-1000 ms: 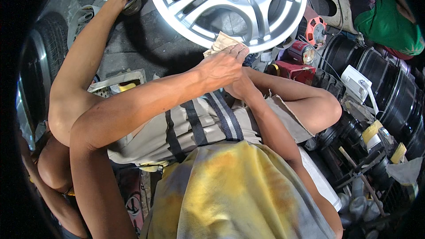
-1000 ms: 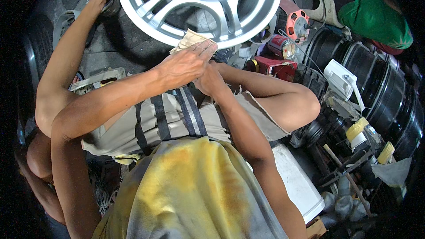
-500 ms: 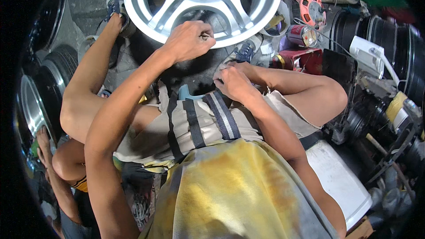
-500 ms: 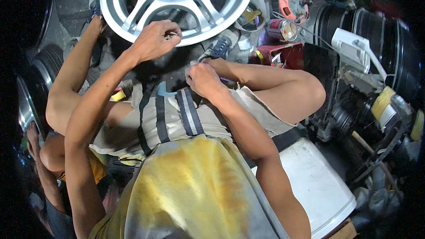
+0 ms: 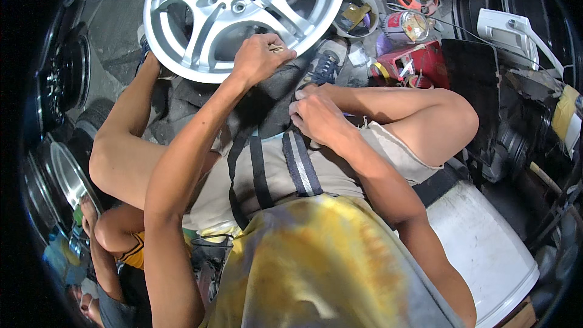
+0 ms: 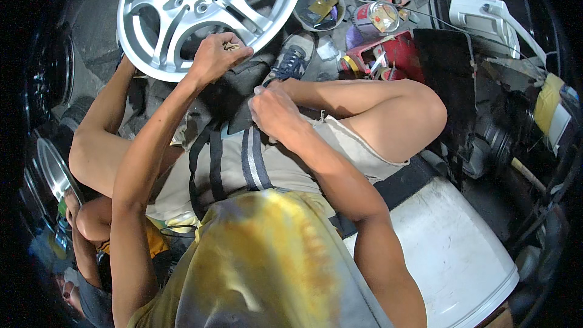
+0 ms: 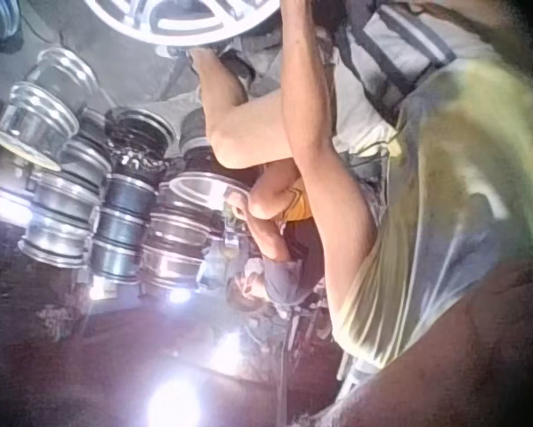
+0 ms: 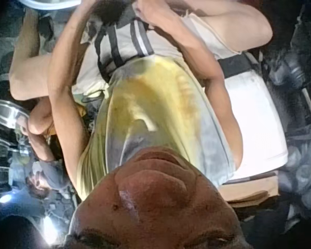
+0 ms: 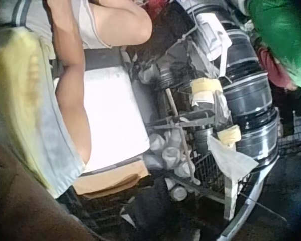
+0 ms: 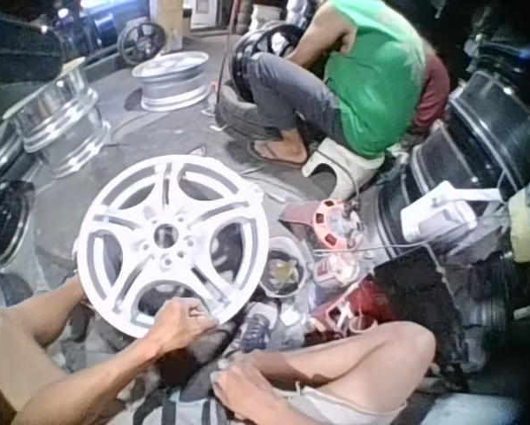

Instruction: The person sits on the floor and scrubs a silver car rim with a small abrasive pad. They repeatedly rub the surface of the rim, focusing on the spokes and the central hub area. The person occasionally pauses to wipe the rim with a cloth or inspect the surface before resuming the scrubbing action.

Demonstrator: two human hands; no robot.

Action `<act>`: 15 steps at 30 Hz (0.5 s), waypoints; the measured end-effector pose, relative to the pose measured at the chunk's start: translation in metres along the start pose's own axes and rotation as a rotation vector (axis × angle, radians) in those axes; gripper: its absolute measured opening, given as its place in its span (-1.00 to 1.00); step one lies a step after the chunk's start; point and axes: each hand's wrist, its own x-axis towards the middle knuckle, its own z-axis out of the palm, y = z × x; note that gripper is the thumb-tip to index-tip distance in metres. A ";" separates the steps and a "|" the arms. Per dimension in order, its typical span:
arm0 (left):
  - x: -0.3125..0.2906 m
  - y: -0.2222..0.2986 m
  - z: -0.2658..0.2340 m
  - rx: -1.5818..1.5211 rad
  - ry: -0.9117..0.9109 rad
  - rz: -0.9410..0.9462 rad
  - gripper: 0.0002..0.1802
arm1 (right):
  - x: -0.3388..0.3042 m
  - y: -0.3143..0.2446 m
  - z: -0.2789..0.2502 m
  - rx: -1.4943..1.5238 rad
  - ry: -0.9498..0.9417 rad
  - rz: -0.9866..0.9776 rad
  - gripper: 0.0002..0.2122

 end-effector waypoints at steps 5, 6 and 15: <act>0.016 0.010 0.006 -0.067 -0.026 -0.023 -0.60 | -0.011 0.030 -0.073 0.054 0.037 0.101 -0.87; 0.016 0.011 0.007 -0.079 -0.026 -0.041 -0.60 | -0.012 0.042 -0.090 -0.010 0.061 0.131 -0.88; 0.011 0.002 -0.015 0.064 -0.141 -0.031 -0.60 | -0.042 0.207 -0.220 -0.399 0.161 0.408 -0.82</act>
